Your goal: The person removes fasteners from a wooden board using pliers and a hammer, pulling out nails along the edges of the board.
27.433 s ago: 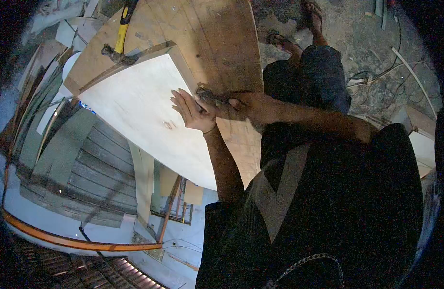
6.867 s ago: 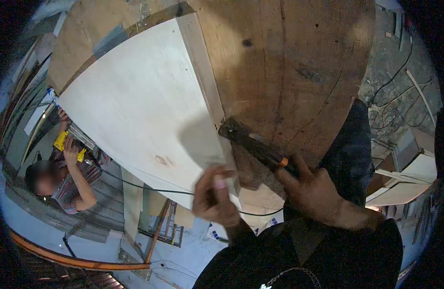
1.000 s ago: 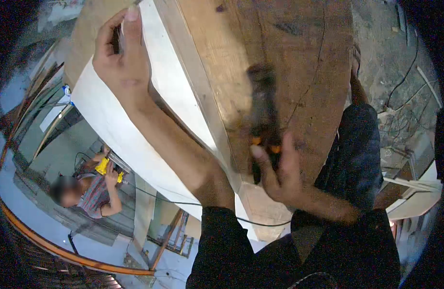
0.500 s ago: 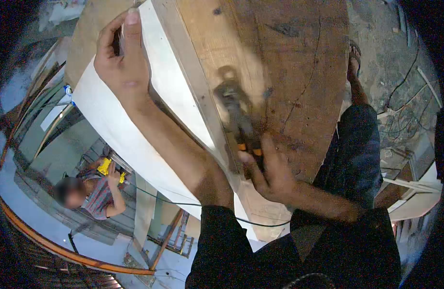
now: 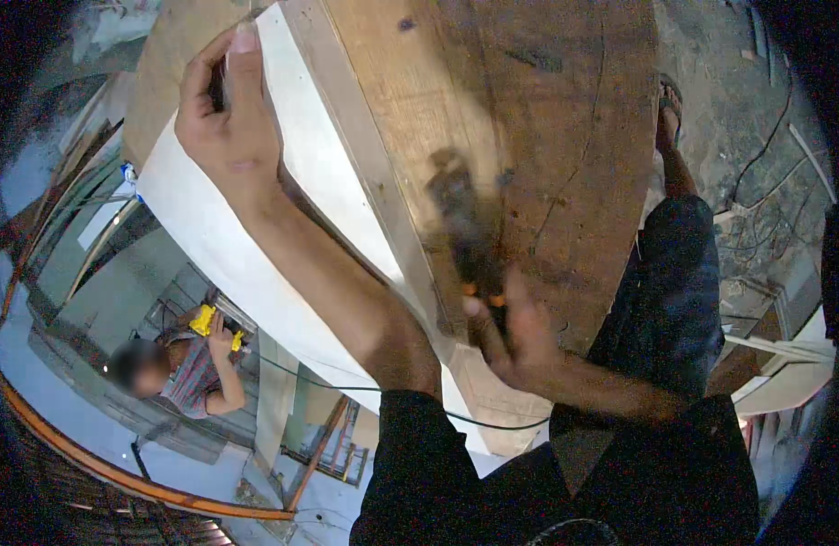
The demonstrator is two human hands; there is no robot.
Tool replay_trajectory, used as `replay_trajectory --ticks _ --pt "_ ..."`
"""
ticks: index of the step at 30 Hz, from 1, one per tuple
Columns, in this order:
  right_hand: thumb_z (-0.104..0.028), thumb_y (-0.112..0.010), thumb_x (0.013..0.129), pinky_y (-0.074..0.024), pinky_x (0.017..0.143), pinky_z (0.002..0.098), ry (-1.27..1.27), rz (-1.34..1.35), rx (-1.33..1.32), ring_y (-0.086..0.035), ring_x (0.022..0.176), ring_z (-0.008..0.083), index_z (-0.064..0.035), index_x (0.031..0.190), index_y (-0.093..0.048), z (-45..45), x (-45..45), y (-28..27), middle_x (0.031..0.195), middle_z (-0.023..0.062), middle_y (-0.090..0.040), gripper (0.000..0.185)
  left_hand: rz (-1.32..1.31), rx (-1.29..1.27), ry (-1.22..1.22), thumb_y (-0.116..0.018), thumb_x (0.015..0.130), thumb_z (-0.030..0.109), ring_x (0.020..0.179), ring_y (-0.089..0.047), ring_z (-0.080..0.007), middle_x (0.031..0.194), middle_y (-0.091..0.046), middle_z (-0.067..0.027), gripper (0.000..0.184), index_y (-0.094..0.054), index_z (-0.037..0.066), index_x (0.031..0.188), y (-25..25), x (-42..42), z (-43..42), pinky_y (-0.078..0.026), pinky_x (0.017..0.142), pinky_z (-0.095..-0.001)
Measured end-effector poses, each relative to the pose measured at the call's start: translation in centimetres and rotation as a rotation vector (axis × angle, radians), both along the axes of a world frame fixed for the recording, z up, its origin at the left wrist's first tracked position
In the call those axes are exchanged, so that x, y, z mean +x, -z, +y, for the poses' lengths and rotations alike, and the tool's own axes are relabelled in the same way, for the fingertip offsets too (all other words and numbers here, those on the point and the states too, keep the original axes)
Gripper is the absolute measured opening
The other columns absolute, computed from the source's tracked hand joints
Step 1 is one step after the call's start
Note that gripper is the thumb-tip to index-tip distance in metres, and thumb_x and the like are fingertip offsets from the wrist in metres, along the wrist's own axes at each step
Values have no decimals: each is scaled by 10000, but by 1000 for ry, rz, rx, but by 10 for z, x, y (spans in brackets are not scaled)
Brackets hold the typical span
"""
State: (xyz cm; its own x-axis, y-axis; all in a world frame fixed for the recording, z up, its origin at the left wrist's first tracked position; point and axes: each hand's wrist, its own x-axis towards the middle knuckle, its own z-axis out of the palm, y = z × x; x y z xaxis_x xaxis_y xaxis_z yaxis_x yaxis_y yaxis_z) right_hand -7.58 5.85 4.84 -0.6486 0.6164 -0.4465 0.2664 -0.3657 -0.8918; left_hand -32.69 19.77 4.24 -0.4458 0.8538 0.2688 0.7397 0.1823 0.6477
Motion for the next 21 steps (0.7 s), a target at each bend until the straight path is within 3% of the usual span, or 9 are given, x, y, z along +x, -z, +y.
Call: replay_trajectory --ticks 4,6,7,8,11,15,18,19,21 --pt "-150 -492 913 -452 738 389 379 -2 -254 -579 838 275 23 1121 -381 34 -4 -12 885 172 -575 292 -67 -27 7 -647 846 206 756 -551 -101 828 -641 -56 250 -650 -32 923 -6 -5 1 -439 714 -211" --pt "-156 -493 914 -465 695 369 44 -58 -587 -596 795 277 43 1181 -357 38 -12 -14 873 177 -583 359 -75 -46 25 -629 860 193 795 -564 -117 873 -648 -68 250 -645 -36 961 -8 -13 -1 -445 741 -222" --pt "-125 -497 904 -470 644 355 -342 -111 -70 -597 750 283 62 1266 -294 27 -22 -7 869 192 -574 455 -69 -68 5 -625 863 188 793 -563 -117 873 -648 -71 247 -644 -40 956 -10 -15 -2 -445 742 -222" --pt "-125 -497 904 -470 644 355 -340 -111 -71 -597 750 283 62 1266 -294 3 -26 0 869 192 -574 455 -65 -90 -12 -621 866 183 792 -562 -116 873 -648 -73 243 -643 -44 952 -11 -16 -2 -444 743 -222" --pt "-65 -529 870 -460 643 372 111 169 105 -563 699 297 84 1302 -229 -21 -14 7 874 203 -557 546 41 -79 6 -614 870 174 786 -558 -112 865 -645 -68 225 -643 -37 943 -7 -9 -1 -442 745 -222" --pt "-74 -505 886 -451 716 364 -77 55 -56 -558 781 282 89 1280 -232 8 -6 -1 896 192 -560 506 -28 4 62 -611 871 172 776 -554 -105 841 -639 -55 209 -647 -27 925 0 -18 -2 -439 738 -219" --pt "-160 -521 879 -468 710 466 199 -39 -265 -609 768 388 28 1168 -361 25 -7 -11 838 239 -585 381 22 -34 32 -612 871 172 771 -553 -101 823 -634 -43 198 -653 -17 912 -3 -10 0 -437 733 -216" --pt "-142 -499 895 -465 679 406 266 -45 -173 -588 750 314 45 1191 -323 25 -12 -9 866 202 -571 391 4 -31 12 -613 869 171 770 -553 -102 821 -634 -43 198 -654 -18 907 -2 -9 1 -436 732 -216" --pt "-145 -480 910 -465 660 377 25 -75 -275 -581 731 278 62 1209 -293 7 -15 2 856 181 -560 409 -14 -26 -12 -615 868 171 769 -553 -102 818 -635 -42 197 -655 -19 902 0 -11 3 -436 732 -216"
